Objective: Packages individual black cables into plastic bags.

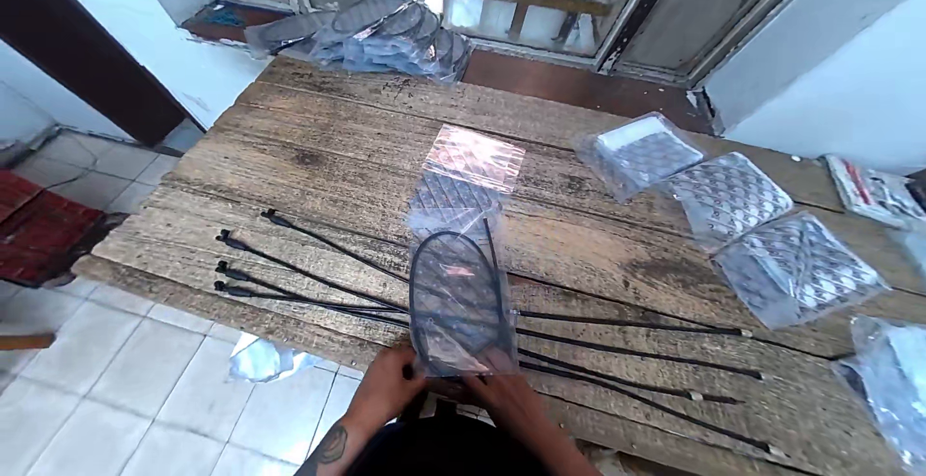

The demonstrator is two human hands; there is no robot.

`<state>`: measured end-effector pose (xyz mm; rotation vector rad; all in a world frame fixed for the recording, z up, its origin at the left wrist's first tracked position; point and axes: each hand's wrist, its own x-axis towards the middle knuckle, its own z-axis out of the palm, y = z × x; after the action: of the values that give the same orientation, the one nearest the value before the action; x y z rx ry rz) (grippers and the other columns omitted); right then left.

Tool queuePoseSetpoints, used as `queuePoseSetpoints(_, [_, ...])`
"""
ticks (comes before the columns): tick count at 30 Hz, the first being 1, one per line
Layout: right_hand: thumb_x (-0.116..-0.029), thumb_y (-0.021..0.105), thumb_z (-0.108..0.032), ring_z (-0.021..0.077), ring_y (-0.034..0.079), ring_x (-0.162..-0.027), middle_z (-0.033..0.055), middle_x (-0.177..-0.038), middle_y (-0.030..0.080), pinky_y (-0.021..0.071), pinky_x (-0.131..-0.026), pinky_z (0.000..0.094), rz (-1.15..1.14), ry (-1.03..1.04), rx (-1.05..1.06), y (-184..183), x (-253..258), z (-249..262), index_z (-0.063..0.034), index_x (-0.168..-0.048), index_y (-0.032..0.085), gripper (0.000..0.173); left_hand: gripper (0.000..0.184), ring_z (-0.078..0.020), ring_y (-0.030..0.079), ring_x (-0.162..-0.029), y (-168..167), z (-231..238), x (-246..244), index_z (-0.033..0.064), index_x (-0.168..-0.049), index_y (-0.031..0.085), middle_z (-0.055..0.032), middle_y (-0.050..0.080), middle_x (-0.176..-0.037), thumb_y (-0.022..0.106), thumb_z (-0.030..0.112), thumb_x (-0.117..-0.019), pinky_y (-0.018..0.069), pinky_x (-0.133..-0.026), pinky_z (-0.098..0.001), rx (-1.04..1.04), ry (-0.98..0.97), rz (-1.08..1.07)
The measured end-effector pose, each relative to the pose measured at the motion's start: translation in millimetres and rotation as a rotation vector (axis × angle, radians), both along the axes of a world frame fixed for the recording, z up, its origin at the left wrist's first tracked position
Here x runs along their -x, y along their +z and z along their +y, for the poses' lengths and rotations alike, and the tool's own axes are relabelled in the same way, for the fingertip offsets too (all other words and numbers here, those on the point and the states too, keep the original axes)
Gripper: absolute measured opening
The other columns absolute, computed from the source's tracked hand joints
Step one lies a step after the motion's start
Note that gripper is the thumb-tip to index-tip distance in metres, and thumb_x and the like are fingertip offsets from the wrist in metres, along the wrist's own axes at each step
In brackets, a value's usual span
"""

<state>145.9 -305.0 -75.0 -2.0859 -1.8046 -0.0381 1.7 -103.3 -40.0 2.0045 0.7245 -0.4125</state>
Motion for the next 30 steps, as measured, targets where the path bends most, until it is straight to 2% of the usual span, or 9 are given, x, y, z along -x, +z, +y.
queuePoseSetpoints(4, [-0.0820, 0.072, 0.002, 0.0413, 0.071, -0.101, 0.0202, -0.103, 0.073, 0.0594, -0.086, 0.0534, 0.006, -0.185, 0.043, 13, 10, 27, -0.0081, -0.107, 0.077, 0.028, 0.027, -0.0352, 0.068, -0.100, 1, -15, 3, -0.0033, -0.101, 0.071, -0.0211, 0.070, -0.102, 0.066, 0.023, -0.0949, 0.0519, -0.093, -0.0539, -0.028, -0.044, -0.002])
queuePoseSetpoints(7, [-0.0932, 0.069, -0.018, 0.0406, 0.070, -0.105, 0.0199, -0.108, 0.072, 0.0584, -0.090, 0.0516, 0.079, -0.271, 0.059, 10, 11, 45, -0.0072, -0.109, 0.077, 0.020, 0.030, -0.0310, 0.068, -0.091, -2, -12, 9, -0.0018, -0.099, 0.070, -0.0180, 0.070, -0.095, 0.064, 0.027, -0.0953, 0.0538, -0.087, -0.0508, -0.011, 0.002, -0.059])
queuePoseSetpoints(11, [-0.0988, 0.062, -0.045, 0.0355, 0.063, -0.123, 0.0153, -0.126, 0.070, 0.0512, -0.105, 0.0531, 0.290, -0.098, 0.001, 13, 9, 37, -0.0112, -0.125, 0.072, 0.044, 0.044, -0.0170, 0.073, -0.093, -14, 3, 27, 0.0018, -0.127, 0.063, -0.0071, 0.073, -0.108, 0.072, 0.031, -0.0951, 0.0616, -0.087, -0.0376, 0.618, 0.151, -0.187])
queuePoseSetpoints(16, [-0.0942, 0.058, -0.019, 0.0144, 0.071, -0.073, 0.0049, -0.088, 0.074, 0.0602, -0.064, 0.0318, 0.171, -0.145, -0.365, 45, -7, 11, -0.0080, -0.092, 0.073, 0.019, 0.039, -0.0185, 0.076, -0.087, -12, -20, 7, -0.0012, -0.114, 0.070, -0.0082, 0.077, -0.100, 0.052, 0.033, -0.1075, 0.0631, -0.084, -0.0360, 0.820, 0.292, -0.152])
queuePoseSetpoints(19, [-0.1008, 0.055, -0.024, 0.0262, 0.067, -0.062, 0.0128, -0.076, 0.068, 0.0560, -0.056, 0.0472, 0.236, -0.615, -0.191, 71, -64, 25, 0.0027, -0.100, 0.070, 0.030, 0.043, -0.0162, 0.070, -0.109, -11, -27, 6, 0.0084, -0.144, 0.057, -0.0092, 0.072, -0.121, 0.057, 0.027, -0.1056, 0.0544, -0.101, -0.0361, 0.840, -0.020, -0.206])
queuePoseSetpoints(21, [-0.1068, 0.051, -0.039, 0.0405, 0.070, -0.085, 0.0222, -0.095, 0.070, 0.0546, -0.076, 0.0632, 0.396, -0.723, 0.153, 69, -99, 51, 0.0029, -0.114, 0.068, 0.046, 0.070, -0.0162, 0.069, -0.108, -9, -34, -6, 0.0116, -0.161, 0.029, -0.0125, 0.070, -0.123, 0.064, 0.023, -0.1019, 0.0540, -0.101, -0.0363, 0.774, -0.153, -0.267])
queuePoseSetpoints(23, [-0.1039, 0.054, -0.049, 0.0425, 0.069, -0.090, 0.0228, -0.095, 0.071, 0.0521, -0.080, 0.0661, 0.518, -0.689, 0.372, 54, -117, 80, -0.0003, -0.113, 0.070, 0.051, 0.080, -0.0142, 0.069, -0.102, -3, -44, -23, 0.0088, -0.164, 0.014, -0.0113, 0.069, -0.121, 0.064, 0.019, -0.1013, 0.0555, -0.096, -0.0337, 0.703, -0.116, -0.287])
queuePoseSetpoints(28, [-0.1077, 0.050, -0.038, 0.0403, 0.069, -0.086, 0.0201, -0.086, 0.069, 0.0524, -0.075, 0.0612, 0.475, -0.615, 0.463, 51, -99, 104, -0.0025, -0.098, 0.071, 0.043, 0.048, -0.0312, 0.055, -0.134, 5, -60, -45, 0.0065, -0.148, 0.053, -0.0206, 0.057, -0.143, 0.053, 0.015, -0.1010, 0.0435, -0.114, -0.0446, -0.067, 0.135, -0.322])
queuePoseSetpoints(30, [-0.1064, 0.054, -0.036, 0.0351, 0.065, -0.073, 0.0160, -0.074, 0.064, 0.0515, -0.068, 0.0562, 0.515, -0.595, 0.380, 49, -93, 102, -0.0024, -0.088, 0.069, 0.041, 0.039, -0.0396, 0.057, -0.126, -1, -55, -52, 0.0099, -0.135, 0.066, -0.0231, 0.061, -0.133, 0.059, 0.024, -0.0999, 0.0472, -0.108, -0.0497, -0.352, 0.144, -0.352])
